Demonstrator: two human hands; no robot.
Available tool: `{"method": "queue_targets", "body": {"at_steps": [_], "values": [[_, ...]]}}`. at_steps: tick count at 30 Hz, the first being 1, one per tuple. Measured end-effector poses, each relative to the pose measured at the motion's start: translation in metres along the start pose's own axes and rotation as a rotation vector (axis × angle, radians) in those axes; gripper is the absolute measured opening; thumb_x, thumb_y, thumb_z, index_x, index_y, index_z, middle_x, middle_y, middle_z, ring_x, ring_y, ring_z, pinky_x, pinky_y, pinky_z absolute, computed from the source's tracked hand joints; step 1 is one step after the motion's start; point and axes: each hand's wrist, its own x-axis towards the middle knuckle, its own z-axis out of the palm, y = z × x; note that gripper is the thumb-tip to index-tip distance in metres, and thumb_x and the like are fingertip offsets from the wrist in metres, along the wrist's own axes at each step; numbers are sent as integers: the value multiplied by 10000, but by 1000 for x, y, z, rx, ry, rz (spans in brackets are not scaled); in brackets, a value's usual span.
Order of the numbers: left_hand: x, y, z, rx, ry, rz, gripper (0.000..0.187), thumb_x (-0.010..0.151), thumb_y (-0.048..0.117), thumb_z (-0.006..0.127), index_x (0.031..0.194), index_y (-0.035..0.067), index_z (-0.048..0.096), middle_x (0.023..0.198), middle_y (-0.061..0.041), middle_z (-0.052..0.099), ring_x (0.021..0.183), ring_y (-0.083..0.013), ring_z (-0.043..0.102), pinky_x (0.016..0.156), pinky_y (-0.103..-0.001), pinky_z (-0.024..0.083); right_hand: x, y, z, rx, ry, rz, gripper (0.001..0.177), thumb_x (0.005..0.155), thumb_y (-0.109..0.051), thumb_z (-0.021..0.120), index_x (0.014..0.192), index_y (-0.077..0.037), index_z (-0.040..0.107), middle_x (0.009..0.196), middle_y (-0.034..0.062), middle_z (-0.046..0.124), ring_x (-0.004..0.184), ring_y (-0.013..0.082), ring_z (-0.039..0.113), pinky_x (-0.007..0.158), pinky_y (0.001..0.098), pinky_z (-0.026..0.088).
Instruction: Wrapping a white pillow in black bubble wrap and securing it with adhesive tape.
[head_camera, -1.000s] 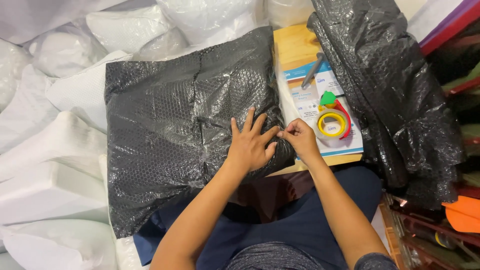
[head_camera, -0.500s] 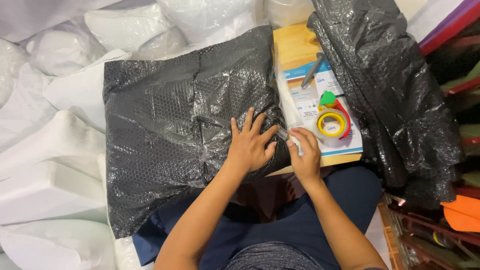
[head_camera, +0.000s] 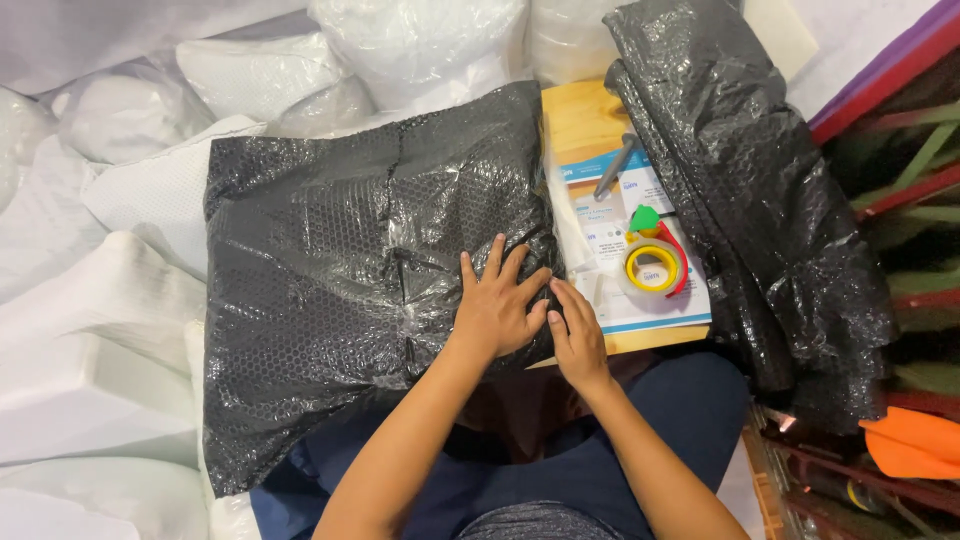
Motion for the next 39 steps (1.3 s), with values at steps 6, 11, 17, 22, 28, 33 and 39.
{"method": "queue_targets", "body": {"at_steps": [6,11,17,22,28,33,39], "values": [[0,-2,3,-10,-7,-2,487,929,505,412,1343,317,586,1549,-107,414,1526,-432,214,1100,-799,190,-7,20,10,-182,-52,34,423,1092,-276,426,1452,-90,546,1436,115,551,1343,327,496,1186,530,224],[-1,-3,1,-31,11,6,489,933,512,404,1358,336,571,1549,-103,416,1524,-431,224,1098,-801,195,6,8,1,-362,48,-129,376,1009,-221,533,1350,-93,624,1331,83,601,1262,291,533,1161,486,294],[-4,-4,-1,-51,-34,4,496,936,507,414,1371,331,575,1562,-108,411,1533,-434,210,1112,-797,176,-10,9,16,-204,64,-120,440,1048,-199,414,1427,-15,540,1373,179,562,1248,376,554,1104,482,392],[-1,-6,1,-64,-55,3,509,935,514,391,1360,317,591,1576,-108,398,1544,-428,187,1118,-800,155,-12,20,18,-166,14,-89,470,1082,-231,351,1449,22,500,1398,212,537,1275,419,522,1133,516,344],[-1,-6,-3,-100,-79,-18,498,967,499,388,1363,294,611,1583,-106,392,1549,-417,178,1137,-788,120,-14,32,17,-186,-77,-72,580,1078,-398,351,1513,-25,438,1466,187,485,1368,386,449,1198,527,241],[7,-19,-1,-405,-43,-47,483,1049,492,339,1456,328,542,1505,-99,503,1542,-383,248,1160,-770,98,-12,22,9,-158,-95,-77,576,1074,-358,432,1520,7,427,1449,233,488,1357,429,456,1166,549,298],[-48,-37,-70,-453,234,-63,423,986,262,565,1397,169,603,1383,-168,584,1440,-439,408,1133,-754,216,-10,3,-3,-341,-5,-141,642,1027,-339,532,1562,-20,376,1597,224,324,1461,419,330,1206,566,204]]}}
